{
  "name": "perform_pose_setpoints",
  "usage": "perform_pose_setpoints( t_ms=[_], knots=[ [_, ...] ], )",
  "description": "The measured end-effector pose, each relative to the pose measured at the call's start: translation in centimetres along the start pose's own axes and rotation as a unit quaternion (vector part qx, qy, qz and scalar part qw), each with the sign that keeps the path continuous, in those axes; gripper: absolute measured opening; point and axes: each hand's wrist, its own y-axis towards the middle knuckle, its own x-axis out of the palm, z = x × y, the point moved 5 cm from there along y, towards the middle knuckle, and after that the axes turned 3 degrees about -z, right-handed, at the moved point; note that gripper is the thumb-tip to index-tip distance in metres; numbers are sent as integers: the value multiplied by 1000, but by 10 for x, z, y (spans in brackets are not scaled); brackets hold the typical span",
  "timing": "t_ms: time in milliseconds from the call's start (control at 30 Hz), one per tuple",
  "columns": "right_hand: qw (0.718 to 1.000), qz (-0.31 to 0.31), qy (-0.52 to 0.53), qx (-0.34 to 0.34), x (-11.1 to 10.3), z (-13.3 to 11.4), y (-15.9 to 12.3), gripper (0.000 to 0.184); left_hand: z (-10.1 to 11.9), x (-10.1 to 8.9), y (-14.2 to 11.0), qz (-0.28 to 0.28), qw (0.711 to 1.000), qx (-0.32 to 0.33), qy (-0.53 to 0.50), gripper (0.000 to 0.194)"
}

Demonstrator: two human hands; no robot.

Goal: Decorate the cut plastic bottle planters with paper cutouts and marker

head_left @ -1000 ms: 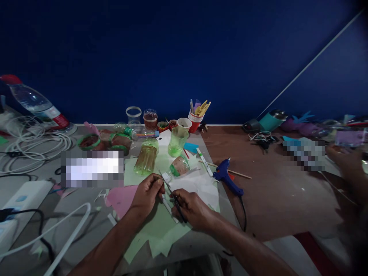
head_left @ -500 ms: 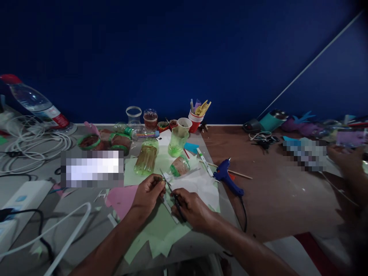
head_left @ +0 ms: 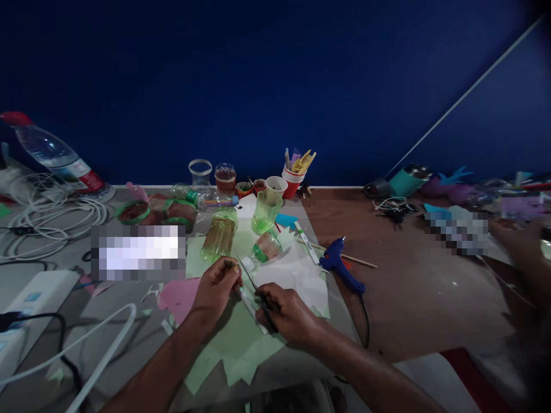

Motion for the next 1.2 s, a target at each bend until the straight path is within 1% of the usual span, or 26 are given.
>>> perform_pose_setpoints(
  t_ms=[100, 267, 433, 600, 833, 1033, 1200],
  knots=[
    [1000, 10, 24, -8, -4, -3, 0, 25, -2, -1, 1, -8, 1000, -16, 3, 15],
    [999, -10, 49, -1, -6, -3, 1, 24, -5, 3, 1, -35, 999, -38, 12, 17],
    [1000, -10, 17, -21, -4, -3, 3, 22, -5, 8, 0, -57, 997, -44, 5, 16],
    [1000, -17, -16, -11, -3, -5, 2, 24, -10, 10, 0, -75, 996, -43, 4, 16],
    [999, -16, -32, -4, -3, -5, 1, 25, -10, 10, 0, -82, 996, -44, 14, 14],
    [1000, -26, -17, 1, -2, -3, 1, 22, -8, 11, 0, -73, 996, -56, -2, 15],
    [1000, -28, -10, 1, -1, -2, 0, 21, -7, 10, -1, -76, 995, -57, 7, 14]
  ],
)
